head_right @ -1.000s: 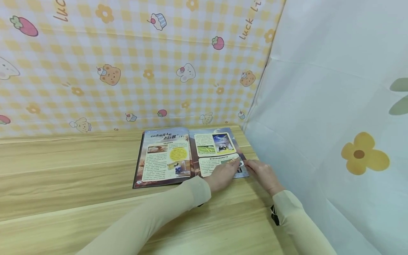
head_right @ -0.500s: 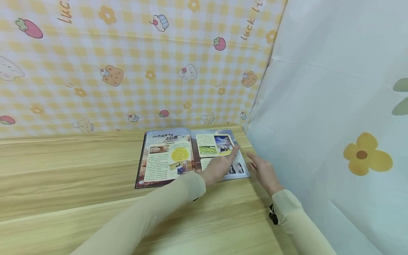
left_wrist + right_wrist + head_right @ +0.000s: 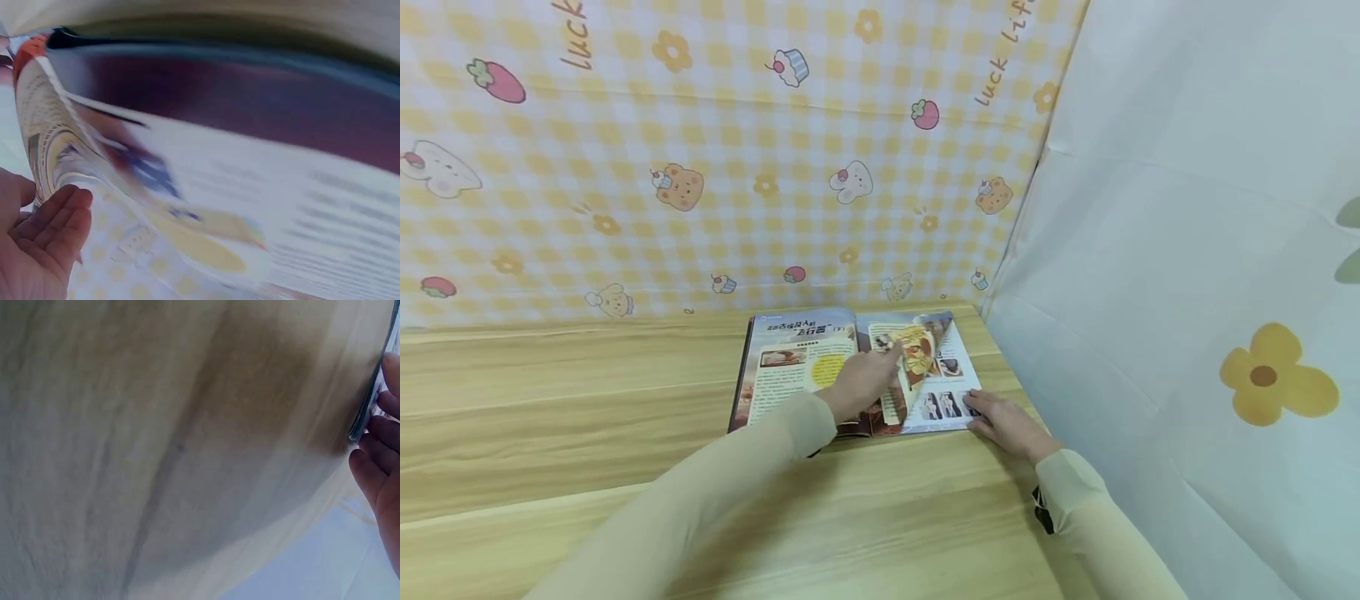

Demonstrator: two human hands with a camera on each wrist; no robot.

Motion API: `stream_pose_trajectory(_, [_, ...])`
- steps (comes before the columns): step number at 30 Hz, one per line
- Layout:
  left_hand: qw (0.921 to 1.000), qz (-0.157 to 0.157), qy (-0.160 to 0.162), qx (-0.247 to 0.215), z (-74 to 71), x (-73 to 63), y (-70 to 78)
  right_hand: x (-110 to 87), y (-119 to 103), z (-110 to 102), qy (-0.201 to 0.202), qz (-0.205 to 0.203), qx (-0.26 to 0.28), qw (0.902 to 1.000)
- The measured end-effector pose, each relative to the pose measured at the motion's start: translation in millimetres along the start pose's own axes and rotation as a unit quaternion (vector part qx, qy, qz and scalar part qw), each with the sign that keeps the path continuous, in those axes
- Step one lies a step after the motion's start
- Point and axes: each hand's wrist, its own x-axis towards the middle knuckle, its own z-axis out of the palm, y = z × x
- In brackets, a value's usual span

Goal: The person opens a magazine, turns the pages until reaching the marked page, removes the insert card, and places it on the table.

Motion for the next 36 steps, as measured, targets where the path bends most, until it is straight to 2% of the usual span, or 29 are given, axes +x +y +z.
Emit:
stream_pose_trajectory(4, [0.9998, -0.016, -0.005, 0.008, -3.9, -11.3, -20.3, 1.0, 0.0, -0.7, -0.005, 0.001, 0.004, 1.0])
stream_pose_trajectory(9, [0.9996, -0.028, -0.009, 0.005, -4.5, -32.2, -41.8, -0.1, 0.5, -0.5, -0.009, 0.008, 0.005, 0.9999])
stream_pose_trajectory(13, [0.998, -0.016, -0.011, 0.059, -1.6, -49.4, -54.0, -0.2, 0.2, -1.4, -0.011, 0.008, 0.01, 0.9999])
stream_pose_trajectory(18, [0.9904, -0.01, -0.02, 0.137, -2.5, -67.6, -64.5, -0.6, -1.1, -2.5, -0.018, 0.015, 0.013, 0.9996])
stream_pose_trajectory(26, [0.9822, -0.012, -0.023, 0.186, -5.2, -96.0, -80.0, 0.2, 0.0, -3.9, -0.028, 0.016, 0.015, 0.9994])
stream_pose_trajectory(29, [0.9781, 0.0, -0.013, 0.208, -6.4, -105.9, -83.6, 1.3, 1.1, -4.8, -0.035, 0.017, 0.017, 0.9991])
stream_pose_trajectory(34, [0.9684, 0.038, 0.013, 0.246, -8.7, -117.3, -86.2, 3.4, 3.1, -8.5, -0.054, 0.015, 0.015, 0.9983])
stream_pose_trajectory(36, [0.9705, 0.034, 0.029, 0.237, -9.5, -120.4, -85.9, 4.1, 3.9, -9.6, -0.059, 0.012, 0.013, 0.9981])
